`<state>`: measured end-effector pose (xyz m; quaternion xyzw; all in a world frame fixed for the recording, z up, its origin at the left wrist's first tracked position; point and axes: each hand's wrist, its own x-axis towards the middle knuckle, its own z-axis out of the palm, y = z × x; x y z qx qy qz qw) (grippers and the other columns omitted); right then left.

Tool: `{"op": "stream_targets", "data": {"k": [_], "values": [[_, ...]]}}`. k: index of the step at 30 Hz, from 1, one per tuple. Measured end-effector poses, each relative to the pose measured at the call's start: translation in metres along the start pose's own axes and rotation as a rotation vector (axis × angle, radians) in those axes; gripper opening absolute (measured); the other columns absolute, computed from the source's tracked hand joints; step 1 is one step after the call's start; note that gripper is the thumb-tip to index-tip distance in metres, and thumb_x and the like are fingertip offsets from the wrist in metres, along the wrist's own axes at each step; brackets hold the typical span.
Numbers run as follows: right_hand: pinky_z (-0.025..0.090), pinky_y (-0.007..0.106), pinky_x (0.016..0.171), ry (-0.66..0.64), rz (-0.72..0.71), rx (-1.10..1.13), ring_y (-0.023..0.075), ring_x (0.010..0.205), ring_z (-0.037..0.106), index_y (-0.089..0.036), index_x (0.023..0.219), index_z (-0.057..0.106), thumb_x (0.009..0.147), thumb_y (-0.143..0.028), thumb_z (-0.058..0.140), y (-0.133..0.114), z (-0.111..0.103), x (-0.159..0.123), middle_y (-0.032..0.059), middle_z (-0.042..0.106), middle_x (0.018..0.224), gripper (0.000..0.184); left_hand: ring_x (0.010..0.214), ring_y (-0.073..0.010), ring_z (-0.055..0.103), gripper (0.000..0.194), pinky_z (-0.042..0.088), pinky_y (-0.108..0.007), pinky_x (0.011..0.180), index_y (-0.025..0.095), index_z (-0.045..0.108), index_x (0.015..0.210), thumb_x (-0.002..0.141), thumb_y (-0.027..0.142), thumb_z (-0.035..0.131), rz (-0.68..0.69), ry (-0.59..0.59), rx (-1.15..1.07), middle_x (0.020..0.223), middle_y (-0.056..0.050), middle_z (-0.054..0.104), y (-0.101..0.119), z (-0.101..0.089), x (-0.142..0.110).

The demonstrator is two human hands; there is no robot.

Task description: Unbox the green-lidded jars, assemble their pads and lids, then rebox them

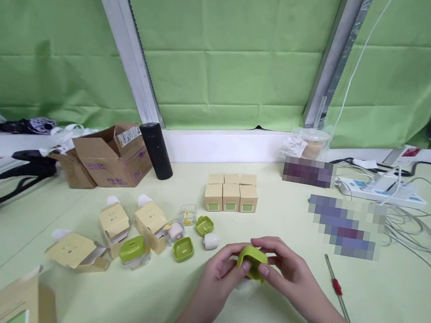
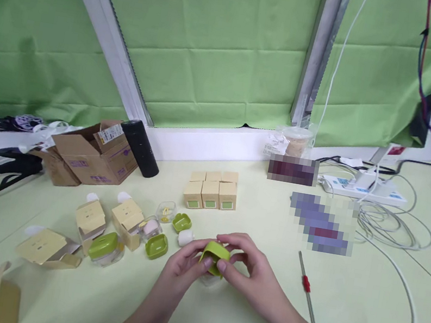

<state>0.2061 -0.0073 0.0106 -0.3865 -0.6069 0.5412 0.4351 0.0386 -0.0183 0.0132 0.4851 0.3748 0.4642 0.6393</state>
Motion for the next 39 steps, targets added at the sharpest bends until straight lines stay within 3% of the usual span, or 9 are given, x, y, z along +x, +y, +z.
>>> {"op": "stream_targets", "data": {"k": [3, 6, 10, 16, 20, 23, 32, 35, 39], "values": [[0.048, 0.038, 0.088, -0.024, 0.023, 0.063, 0.0226, 0.102, 0.057, -0.027, 0.114, 0.058, 0.08, -0.038, 0.065, -0.002, -0.001, 0.001, 0.0076, 0.058, 0.116, 0.037, 0.097, -0.0166, 0.062, 0.029, 0.047, -0.027, 0.086, 0.02, 0.058, 0.109, 0.081, 0.027, 0.063, -0.019, 0.051, -0.034, 0.106, -0.004, 0.066, 0.0, 0.0, 0.0], [0.047, 0.036, 0.089, 0.023, 0.133, 0.134, 0.0209, 0.101, 0.059, -0.025, 0.114, 0.059, 0.082, -0.042, 0.062, -0.005, -0.001, 0.002, 0.0062, 0.064, 0.106, 0.037, 0.081, -0.0145, 0.064, 0.031, 0.05, -0.024, 0.07, 0.023, 0.05, 0.101, 0.076, 0.026, 0.067, 0.021, 0.131, -0.108, 0.091, 0.0, 0.066, 0.0, 0.0, 0.002], [0.05, 0.03, 0.073, 0.033, 0.237, 0.146, 0.0156, 0.074, 0.062, -0.019, 0.092, 0.066, 0.077, -0.042, 0.067, -0.006, 0.001, 0.005, 0.0021, 0.067, 0.08, 0.028, 0.059, -0.0134, 0.062, 0.032, 0.047, -0.022, 0.047, 0.022, 0.037, 0.077, 0.073, 0.029, 0.067, -0.007, 0.133, -0.102, 0.087, -0.001, 0.064, -0.002, -0.001, 0.005], [0.051, 0.029, 0.066, 0.121, 0.161, 0.195, 0.0145, 0.065, 0.062, -0.018, 0.08, 0.062, 0.072, -0.041, 0.072, -0.004, 0.005, 0.004, -0.0006, 0.065, 0.065, 0.026, 0.065, -0.0101, 0.064, 0.029, 0.05, -0.024, 0.059, 0.02, 0.044, 0.08, 0.069, 0.027, 0.07, 0.072, 0.281, -0.064, 0.121, -0.007, 0.053, -0.006, -0.001, 0.003], [0.053, 0.031, 0.067, 0.158, 0.122, 0.135, 0.0167, 0.067, 0.064, -0.019, 0.078, 0.063, 0.071, -0.043, 0.072, -0.002, 0.007, 0.001, 0.0012, 0.066, 0.066, 0.027, 0.077, -0.0177, 0.066, 0.021, 0.05, -0.027, 0.07, 0.016, 0.056, 0.075, 0.068, 0.029, 0.072, 0.018, 0.193, -0.034, 0.092, -0.007, 0.067, -0.002, 0.001, 0.003], [0.054, 0.031, 0.065, 0.16, 0.097, 0.085, 0.0173, 0.066, 0.064, -0.019, 0.078, 0.065, 0.071, -0.044, 0.072, -0.001, 0.007, 0.0, 0.0028, 0.067, 0.068, 0.027, 0.073, -0.0192, 0.066, 0.021, 0.049, -0.029, 0.071, 0.014, 0.063, 0.077, 0.067, 0.031, 0.073, -0.037, 0.118, -0.038, 0.073, -0.005, 0.069, 0.003, 0.001, 0.003], [0.055, 0.03, 0.066, 0.119, -0.001, 0.019, 0.0169, 0.07, 0.063, -0.02, 0.077, 0.064, 0.079, -0.038, 0.066, 0.003, 0.008, -0.002, 0.0036, 0.065, 0.077, 0.019, 0.072, -0.0165, 0.062, 0.026, 0.048, -0.027, 0.071, 0.014, 0.065, 0.075, 0.058, 0.026, 0.081, -0.048, 0.104, -0.078, 0.074, -0.003, 0.068, 0.003, 0.002, 0.003], [0.053, 0.033, 0.076, 0.029, -0.117, -0.087, 0.0191, 0.084, 0.062, -0.022, 0.097, 0.062, 0.085, -0.034, 0.058, 0.003, 0.003, -0.005, 0.0063, 0.062, 0.093, 0.017, 0.074, -0.017, 0.061, 0.026, 0.048, -0.027, 0.07, 0.013, 0.065, 0.075, 0.058, 0.025, 0.081, -0.037, 0.08, -0.062, 0.075, -0.003, 0.067, 0.002, 0.0, 0.003], [0.044, 0.041, 0.096, -0.174, -0.258, -0.326, 0.027, 0.117, 0.049, -0.03, 0.131, 0.044, 0.073, -0.027, 0.071, -0.003, -0.001, -0.007, 0.0093, 0.048, 0.13, 0.064, 0.085, -0.0208, 0.063, 0.022, 0.047, -0.032, 0.08, 0.015, 0.065, 0.081, 0.063, 0.022, 0.075, -0.049, 0.039, -0.064, 0.083, -0.005, 0.068, 0.003, 0.0, 0.002]]}}
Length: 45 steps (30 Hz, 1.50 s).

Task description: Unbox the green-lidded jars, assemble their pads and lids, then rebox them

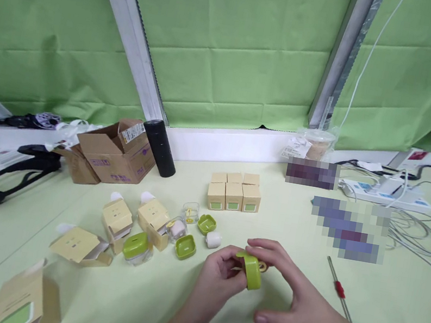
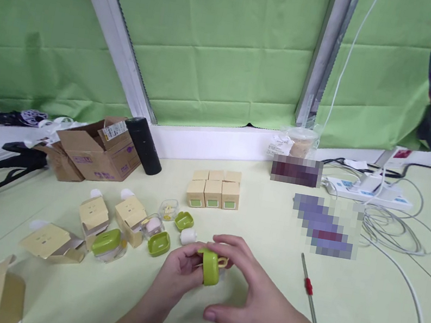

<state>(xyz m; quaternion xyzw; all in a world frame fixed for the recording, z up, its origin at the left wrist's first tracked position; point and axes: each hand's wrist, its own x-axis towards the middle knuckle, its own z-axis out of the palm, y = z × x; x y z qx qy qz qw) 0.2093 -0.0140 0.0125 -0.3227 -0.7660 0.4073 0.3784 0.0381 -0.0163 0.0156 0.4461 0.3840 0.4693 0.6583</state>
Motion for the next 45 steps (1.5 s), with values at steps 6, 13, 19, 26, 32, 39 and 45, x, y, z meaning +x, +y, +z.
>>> {"op": "stream_targets", "data": {"k": [6, 13, 19, 26, 32, 39, 45], "values": [[0.049, 0.035, 0.083, 0.051, -0.111, -0.173, 0.0239, 0.095, 0.06, -0.028, 0.112, 0.053, 0.071, -0.017, 0.068, 0.0, -0.02, 0.002, 0.0055, 0.062, 0.103, 0.045, 0.081, -0.0188, 0.061, 0.023, 0.048, -0.029, 0.072, 0.016, 0.054, 0.063, 0.06, 0.025, 0.075, 0.059, 0.049, 0.078, 0.094, -0.007, 0.062, 0.004, -0.009, 0.005], [0.048, 0.037, 0.083, 0.403, 0.003, -0.146, 0.0242, 0.097, 0.059, -0.027, 0.112, 0.049, 0.08, -0.027, 0.062, 0.012, -0.048, 0.005, 0.0076, 0.059, 0.109, 0.035, 0.078, -0.0175, 0.057, 0.007, 0.044, -0.031, 0.078, 0.019, 0.056, 0.073, 0.071, 0.022, 0.062, 0.246, 0.168, 0.575, 0.074, 0.0, 0.058, 0.015, -0.03, 0.013], [0.048, 0.039, 0.086, 0.123, 0.11, -0.202, 0.0223, 0.092, 0.058, -0.026, 0.117, 0.051, 0.075, -0.022, 0.064, 0.013, -0.03, 0.01, 0.0038, 0.063, 0.1, 0.045, 0.086, -0.0203, 0.055, 0.01, 0.042, -0.032, 0.079, 0.021, 0.058, 0.076, 0.074, 0.012, 0.053, 0.297, -0.146, 1.094, 0.083, -0.003, 0.06, 0.018, -0.028, 0.005], [0.046, 0.041, 0.093, 0.024, 0.065, -0.177, 0.0224, 0.101, 0.056, -0.028, 0.126, 0.046, 0.075, -0.017, 0.062, 0.015, -0.023, 0.013, 0.0046, 0.058, 0.109, 0.055, 0.108, -0.0265, 0.049, 0.059, 0.042, -0.037, 0.09, 0.022, 0.042, 0.113, 0.061, 0.022, 0.072, 0.102, -0.1, 0.93, 0.115, -0.009, 0.049, 0.012, -0.028, -0.001], [0.048, 0.037, 0.092, -0.126, 0.01, -0.197, 0.023, 0.105, 0.056, -0.027, 0.123, 0.047, 0.074, -0.011, 0.06, 0.01, -0.007, 0.019, 0.0058, 0.056, 0.113, 0.053, 0.101, -0.0229, 0.056, 0.067, 0.043, -0.036, 0.089, 0.02, 0.028, 0.122, 0.067, 0.016, 0.065, 0.04, -0.065, 0.765, 0.113, -0.011, 0.053, -0.007, -0.028, 0.001], [0.047, 0.04, 0.094, -0.159, 0.08, -0.183, 0.0271, 0.116, 0.052, -0.031, 0.135, 0.031, 0.077, -0.02, 0.063, 0.018, 0.005, 0.007, 0.0088, 0.054, 0.125, 0.067, 0.11, -0.0268, 0.051, 0.072, 0.041, -0.038, 0.093, 0.021, 0.038, 0.127, 0.061, 0.009, 0.063, 0.069, -0.078, 0.846, 0.116, -0.011, 0.054, 0.005, -0.032, -0.015], [0.046, 0.04, 0.096, -0.033, 0.007, -0.428, 0.0251, 0.119, 0.05, -0.03, 0.135, 0.029, 0.086, -0.031, 0.052, 0.025, -0.02, 0.046, 0.0085, 0.051, 0.128, 0.054, 0.118, -0.0301, 0.048, 0.065, 0.036, -0.041, 0.101, 0.02, 0.044, 0.127, 0.064, 0.014, 0.061, 0.03, 0.216, 0.948, 0.125, -0.014, 0.053, 0.009, -0.079, -0.06]]}}
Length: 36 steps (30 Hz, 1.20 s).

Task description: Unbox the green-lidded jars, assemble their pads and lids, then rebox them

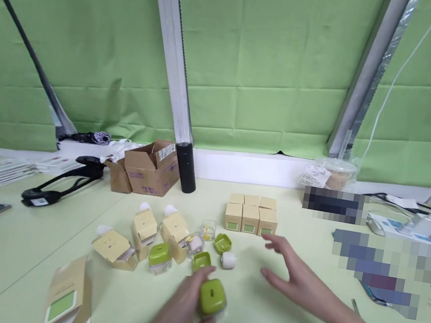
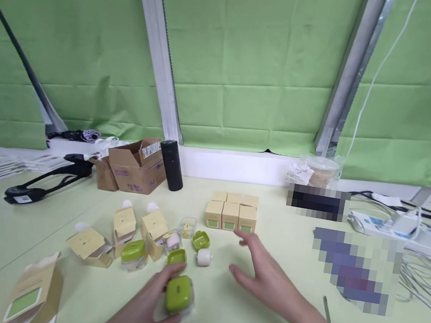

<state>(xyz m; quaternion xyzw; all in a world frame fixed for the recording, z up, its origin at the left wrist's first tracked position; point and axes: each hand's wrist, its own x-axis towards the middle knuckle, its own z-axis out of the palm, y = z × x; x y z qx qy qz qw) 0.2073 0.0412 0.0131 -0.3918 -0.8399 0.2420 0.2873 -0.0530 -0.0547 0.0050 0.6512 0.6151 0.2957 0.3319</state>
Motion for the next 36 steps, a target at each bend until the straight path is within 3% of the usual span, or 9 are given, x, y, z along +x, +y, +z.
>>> {"op": "stream_targets", "data": {"k": [6, 10, 13, 16, 18, 20, 25, 31, 36], "values": [[0.039, 0.053, 0.097, 0.155, 0.1, -0.364, 0.0368, 0.127, 0.039, -0.019, 0.13, 0.038, 0.078, -0.026, 0.056, 0.047, -0.004, 0.061, 0.0196, 0.039, 0.138, 0.056, 0.091, -0.028, 0.06, 0.056, 0.048, -0.041, 0.083, 0.016, 0.044, 0.119, 0.068, 0.036, 0.058, -0.166, 0.251, 0.134, 0.102, -0.011, 0.06, -0.046, -0.043, -0.003], [0.043, 0.051, 0.089, 0.156, 0.104, -0.345, 0.0363, 0.117, 0.049, -0.019, 0.108, 0.05, 0.077, -0.023, 0.058, 0.06, -0.002, 0.064, 0.019, 0.052, 0.126, 0.032, 0.066, -0.0213, 0.058, 0.059, 0.051, -0.039, 0.07, 0.013, 0.039, 0.122, 0.071, 0.037, 0.055, -0.08, 0.362, 0.164, 0.089, -0.007, 0.057, -0.051, -0.046, 0.0], [0.05, 0.044, 0.077, 0.138, 0.107, -0.267, 0.0311, 0.096, 0.06, -0.021, 0.1, 0.051, 0.079, -0.029, 0.058, 0.057, -0.009, 0.046, 0.012, 0.063, 0.103, 0.024, 0.075, -0.0227, 0.059, 0.06, 0.051, -0.043, 0.074, 0.017, 0.037, 0.126, 0.073, 0.037, 0.056, 0.005, 0.482, 0.289, 0.109, -0.012, 0.051, -0.045, -0.041, -0.003], [0.052, 0.037, 0.081, 0.114, 0.094, -0.174, 0.0242, 0.098, 0.061, -0.023, 0.116, 0.045, 0.077, -0.03, 0.061, 0.045, -0.016, 0.019, 0.0075, 0.061, 0.109, 0.043, 0.104, -0.0331, 0.053, 0.064, 0.046, -0.052, 0.087, 0.019, 0.035, 0.129, 0.074, 0.04, 0.06, 0.141, 0.65, 0.418, 0.122, -0.016, 0.046, -0.024, -0.029, -0.005], [0.049, 0.035, 0.09, 0.084, 0.055, -0.061, 0.0212, 0.107, 0.057, -0.025, 0.126, 0.039, 0.077, -0.028, 0.062, 0.031, -0.019, 0.0, 0.0065, 0.056, 0.119, 0.054, 0.112, -0.0322, 0.051, 0.056, 0.046, -0.05, 0.09, 0.021, 0.036, 0.128, 0.079, 0.039, 0.057, 0.252, 0.566, 0.341, 0.123, -0.015, 0.049, 0.0, -0.013, 0.0], [0.046, 0.037, 0.096, 0.047, 0.004, 0.13, 0.0211, 0.114, 0.053, -0.027, 0.126, 0.04, 0.078, -0.023, 0.061, 0.015, -0.019, -0.014, 0.0062, 0.052, 0.121, 0.053, 0.114, -0.029, 0.053, 0.051, 0.045, -0.048, 0.093, 0.024, 0.037, 0.128, 0.082, 0.037, 0.055, 0.271, 0.284, 0.224, 0.129, -0.014, 0.049, 0.027, 0.006, 0.011], [0.043, 0.037, 0.099, 0.026, -0.005, 0.37, 0.02, 0.115, 0.05, -0.028, 0.122, 0.043, 0.077, -0.015, 0.063, -0.01, -0.014, -0.03, 0.0047, 0.051, 0.118, 0.051, 0.129, -0.0308, 0.04, 0.088, 0.039, -0.048, 0.103, 0.022, 0.027, 0.139, 0.066, 0.035, 0.075, 0.278, -0.129, 0.101, 0.142, -0.014, 0.04, 0.07, 0.043, 0.051], [0.045, 0.04, 0.092, 0.094, -0.039, 0.093, 0.0227, 0.112, 0.05, -0.027, 0.119, 0.039, 0.072, 0.001, 0.055, -0.001, 0.004, -0.038, 0.006, 0.052, 0.118, 0.057, 0.114, -0.0276, 0.054, 0.074, 0.046, -0.045, 0.095, 0.021, 0.039, 0.132, 0.068, 0.034, 0.076, 0.465, -0.114, 0.272, 0.125, -0.01, 0.058, 0.055, 0.055, 0.066], [0.048, 0.038, 0.074, 0.311, -0.083, -0.006, 0.0241, 0.094, 0.052, -0.025, 0.103, 0.036, 0.076, -0.014, 0.064, 0.001, 0.004, -0.044, 0.007, 0.05, 0.1, 0.041, 0.112, -0.026, 0.057, 0.079, 0.05, -0.042, 0.09, 0.022, 0.028, 0.136, 0.072, 0.039, 0.072, 0.477, 0.009, 0.315, 0.125, -0.011, 0.058, 0.042, 0.056, 0.061]]}}
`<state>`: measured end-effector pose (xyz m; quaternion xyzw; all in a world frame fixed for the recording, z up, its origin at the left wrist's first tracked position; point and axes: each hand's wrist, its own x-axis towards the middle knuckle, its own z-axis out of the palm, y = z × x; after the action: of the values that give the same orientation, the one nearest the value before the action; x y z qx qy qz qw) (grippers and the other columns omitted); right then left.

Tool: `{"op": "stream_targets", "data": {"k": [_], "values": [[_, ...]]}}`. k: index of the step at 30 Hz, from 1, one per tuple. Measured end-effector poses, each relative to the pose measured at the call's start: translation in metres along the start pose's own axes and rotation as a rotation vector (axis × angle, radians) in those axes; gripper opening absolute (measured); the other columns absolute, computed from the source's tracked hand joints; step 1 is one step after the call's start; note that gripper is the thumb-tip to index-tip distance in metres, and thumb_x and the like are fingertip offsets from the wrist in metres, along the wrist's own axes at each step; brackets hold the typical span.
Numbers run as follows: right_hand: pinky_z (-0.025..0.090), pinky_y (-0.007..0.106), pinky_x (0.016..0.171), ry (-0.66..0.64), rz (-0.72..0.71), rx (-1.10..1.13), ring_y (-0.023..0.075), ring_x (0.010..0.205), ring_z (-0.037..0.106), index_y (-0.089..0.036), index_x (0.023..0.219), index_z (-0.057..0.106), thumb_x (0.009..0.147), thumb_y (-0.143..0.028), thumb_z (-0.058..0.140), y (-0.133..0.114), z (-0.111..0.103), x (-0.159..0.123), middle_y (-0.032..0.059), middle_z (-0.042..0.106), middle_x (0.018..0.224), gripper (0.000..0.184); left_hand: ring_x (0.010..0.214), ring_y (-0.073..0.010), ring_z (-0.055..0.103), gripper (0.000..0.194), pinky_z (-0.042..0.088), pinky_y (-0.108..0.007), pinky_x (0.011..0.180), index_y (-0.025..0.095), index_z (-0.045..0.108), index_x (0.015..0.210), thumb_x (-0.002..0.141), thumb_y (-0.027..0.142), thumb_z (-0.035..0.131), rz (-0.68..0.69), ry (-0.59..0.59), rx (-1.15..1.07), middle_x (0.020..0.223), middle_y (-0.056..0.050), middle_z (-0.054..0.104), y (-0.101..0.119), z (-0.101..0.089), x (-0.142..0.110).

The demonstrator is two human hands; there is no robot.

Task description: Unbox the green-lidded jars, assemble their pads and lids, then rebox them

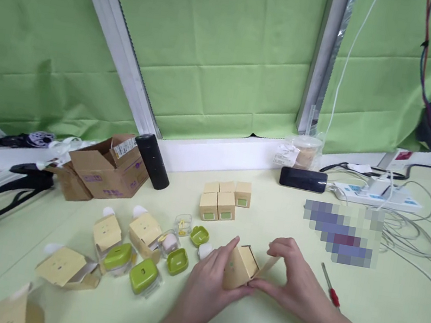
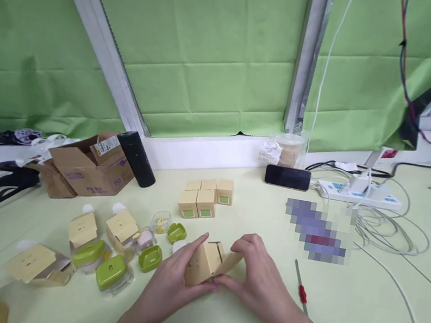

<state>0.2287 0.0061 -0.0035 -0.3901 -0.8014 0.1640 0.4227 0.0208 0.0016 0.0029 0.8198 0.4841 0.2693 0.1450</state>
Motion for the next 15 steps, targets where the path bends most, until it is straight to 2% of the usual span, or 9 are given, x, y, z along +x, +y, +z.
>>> {"op": "stream_targets", "data": {"k": [3, 6, 8, 12, 15], "values": [[0.048, 0.034, 0.074, -0.143, -0.005, 0.212, 0.02, 0.088, 0.054, -0.025, 0.091, 0.037, 0.079, -0.02, 0.061, -0.007, -0.01, 0.001, 0.0047, 0.052, 0.097, 0.027, 0.112, -0.0231, 0.057, 0.072, 0.051, -0.039, 0.089, 0.027, 0.025, 0.136, 0.077, 0.03, 0.067, 0.03, 0.067, 0.044, 0.125, -0.008, 0.057, -0.005, -0.004, 0.0], [0.048, 0.031, 0.073, -0.243, 0.128, 0.34, 0.0165, 0.082, 0.057, -0.024, 0.096, 0.045, 0.092, -0.024, 0.044, -0.013, -0.014, 0.004, 0.0026, 0.056, 0.089, 0.004, 0.109, -0.0259, 0.058, 0.066, 0.053, -0.041, 0.084, 0.028, 0.033, 0.13, 0.074, 0.017, 0.065, 0.125, 0.108, 0.192, 0.121, -0.009, 0.057, -0.01, -0.009, 0.0], [0.047, 0.031, 0.074, -0.266, 0.197, 0.283, 0.0156, 0.079, 0.058, -0.025, 0.105, 0.05, 0.095, -0.024, 0.039, -0.015, -0.012, 0.005, 0.0018, 0.058, 0.085, 0.014, 0.106, -0.029, 0.058, 0.063, 0.053, -0.045, 0.083, 0.025, 0.038, 0.125, 0.069, 0.012, 0.063, 0.2, 0.144, 0.286, 0.12, -0.012, 0.057, -0.012, -0.011, 0.0], [0.047, 0.034, 0.073, -0.373, 0.142, 0.062, 0.0179, 0.077, 0.058, -0.025, 0.117, 0.053, 0.089, -0.025, 0.05, -0.018, -0.004, 0.006, 0.0017, 0.058, 0.081, 0.027, 0.108, -0.0307, 0.056, 0.051, 0.053, -0.046, 0.081, 0.022, 0.041, 0.114, 0.067, 0.007, 0.054, 0.283, 0.184, 0.351, 0.12, -0.015, 0.053, -0.013, -0.009, -0.001], [0.047, 0.037, 0.07, -0.389, 0.138, -0.069, 0.0209, 0.076, 0.058, -0.024, 0.125, 0.049, 0.088, -0.026, 0.051, -0.02, 0.0, 0.005, 0.003, 0.059, 0.081, 0.038, 0.115, -0.0297, 0.051, 0.048, 0.051, -0.048, 0.086, 0.023, 0.04, 0.111, 0.068, 0.002, 0.048, 0.304, 0.193, 0.316, 0.121, -0.014, 0.05, -0.011, -0.006, -0.001]]}}
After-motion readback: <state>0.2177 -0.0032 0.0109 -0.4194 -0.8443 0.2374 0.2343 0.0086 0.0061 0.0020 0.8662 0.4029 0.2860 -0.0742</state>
